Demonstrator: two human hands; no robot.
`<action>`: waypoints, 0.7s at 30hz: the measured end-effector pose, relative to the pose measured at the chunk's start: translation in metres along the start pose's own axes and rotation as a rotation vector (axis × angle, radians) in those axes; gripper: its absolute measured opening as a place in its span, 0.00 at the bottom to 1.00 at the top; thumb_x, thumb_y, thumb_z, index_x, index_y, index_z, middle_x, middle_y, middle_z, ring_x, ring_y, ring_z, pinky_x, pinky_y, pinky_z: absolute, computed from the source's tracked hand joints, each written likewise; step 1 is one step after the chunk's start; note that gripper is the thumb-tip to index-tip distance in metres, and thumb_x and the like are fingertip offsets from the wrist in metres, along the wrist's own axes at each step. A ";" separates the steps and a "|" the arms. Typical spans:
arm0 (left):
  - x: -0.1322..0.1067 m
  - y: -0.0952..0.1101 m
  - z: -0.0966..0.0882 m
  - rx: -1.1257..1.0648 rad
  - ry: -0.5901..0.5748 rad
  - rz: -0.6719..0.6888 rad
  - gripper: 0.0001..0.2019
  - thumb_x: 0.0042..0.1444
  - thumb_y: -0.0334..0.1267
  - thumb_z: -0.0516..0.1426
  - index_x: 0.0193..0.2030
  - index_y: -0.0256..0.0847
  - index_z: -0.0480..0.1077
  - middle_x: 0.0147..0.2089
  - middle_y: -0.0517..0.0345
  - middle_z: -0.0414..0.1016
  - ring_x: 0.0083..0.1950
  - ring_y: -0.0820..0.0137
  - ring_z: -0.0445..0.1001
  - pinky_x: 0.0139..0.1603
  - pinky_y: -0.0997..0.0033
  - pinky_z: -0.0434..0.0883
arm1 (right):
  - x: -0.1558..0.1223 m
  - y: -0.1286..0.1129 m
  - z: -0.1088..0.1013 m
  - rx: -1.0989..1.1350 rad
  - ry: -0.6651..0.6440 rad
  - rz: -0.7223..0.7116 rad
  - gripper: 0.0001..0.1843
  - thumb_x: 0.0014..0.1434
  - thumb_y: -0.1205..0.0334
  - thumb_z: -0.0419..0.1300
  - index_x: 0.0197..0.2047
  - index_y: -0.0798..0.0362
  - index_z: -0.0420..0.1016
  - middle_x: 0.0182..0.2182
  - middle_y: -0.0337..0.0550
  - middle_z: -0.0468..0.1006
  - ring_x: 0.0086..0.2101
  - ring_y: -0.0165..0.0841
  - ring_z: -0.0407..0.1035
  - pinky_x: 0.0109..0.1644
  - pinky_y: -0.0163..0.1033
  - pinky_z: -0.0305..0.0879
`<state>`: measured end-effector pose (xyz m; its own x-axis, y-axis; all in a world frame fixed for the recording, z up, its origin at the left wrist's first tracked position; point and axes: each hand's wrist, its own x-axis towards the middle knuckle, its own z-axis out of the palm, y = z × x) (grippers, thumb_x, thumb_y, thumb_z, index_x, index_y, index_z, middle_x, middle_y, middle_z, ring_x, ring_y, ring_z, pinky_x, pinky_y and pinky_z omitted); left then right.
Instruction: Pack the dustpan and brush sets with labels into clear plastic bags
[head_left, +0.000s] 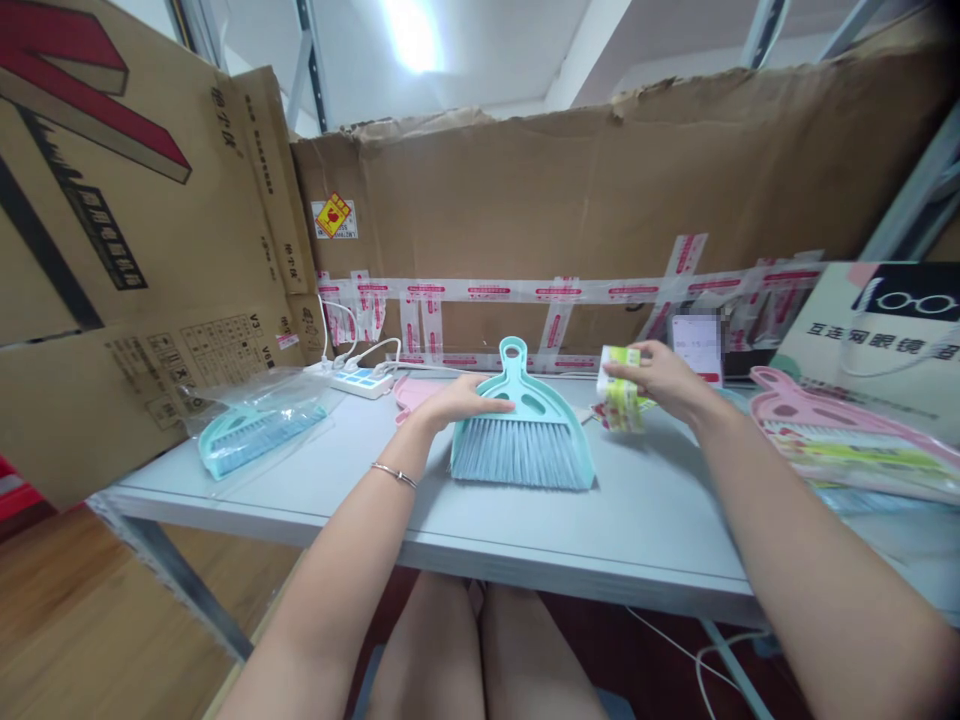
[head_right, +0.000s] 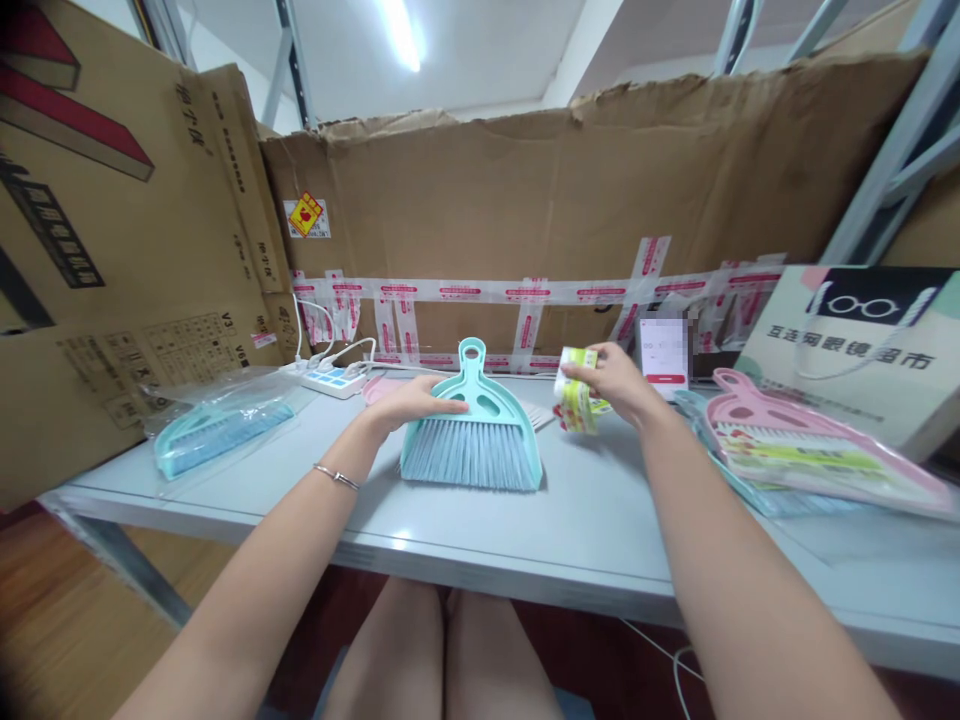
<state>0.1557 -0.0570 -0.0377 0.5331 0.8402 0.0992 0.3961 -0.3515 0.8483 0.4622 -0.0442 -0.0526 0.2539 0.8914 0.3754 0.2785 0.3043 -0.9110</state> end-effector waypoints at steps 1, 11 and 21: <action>0.000 -0.001 -0.001 -0.016 0.018 -0.012 0.19 0.42 0.48 0.64 0.38 0.38 0.74 0.41 0.56 0.76 0.45 0.63 0.71 0.45 0.68 0.65 | -0.006 -0.015 0.000 0.186 -0.047 0.039 0.23 0.36 0.60 0.70 0.35 0.49 0.65 0.24 0.37 0.72 0.22 0.30 0.66 0.22 0.34 0.60; 0.010 -0.006 0.010 -0.348 0.238 -0.082 0.19 0.41 0.46 0.66 0.38 0.37 0.74 0.44 0.50 0.77 0.46 0.61 0.73 0.47 0.63 0.67 | -0.060 -0.057 0.076 0.489 -0.320 0.003 0.19 0.36 0.58 0.72 0.25 0.50 0.65 0.22 0.32 0.71 0.20 0.24 0.65 0.21 0.30 0.64; 0.010 0.000 0.009 -0.755 0.261 -0.028 0.21 0.41 0.42 0.68 0.41 0.36 0.71 0.44 0.47 0.77 0.41 0.63 0.77 0.47 0.59 0.71 | -0.072 -0.042 0.099 0.262 -0.115 -0.208 0.19 0.48 0.52 0.65 0.28 0.49 0.57 0.18 0.30 0.69 0.13 0.25 0.63 0.14 0.31 0.58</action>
<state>0.1679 -0.0524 -0.0413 0.3010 0.9470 0.1123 -0.2559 -0.0332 0.9661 0.3405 -0.0882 -0.0581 0.1071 0.8287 0.5494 0.0619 0.5459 -0.8356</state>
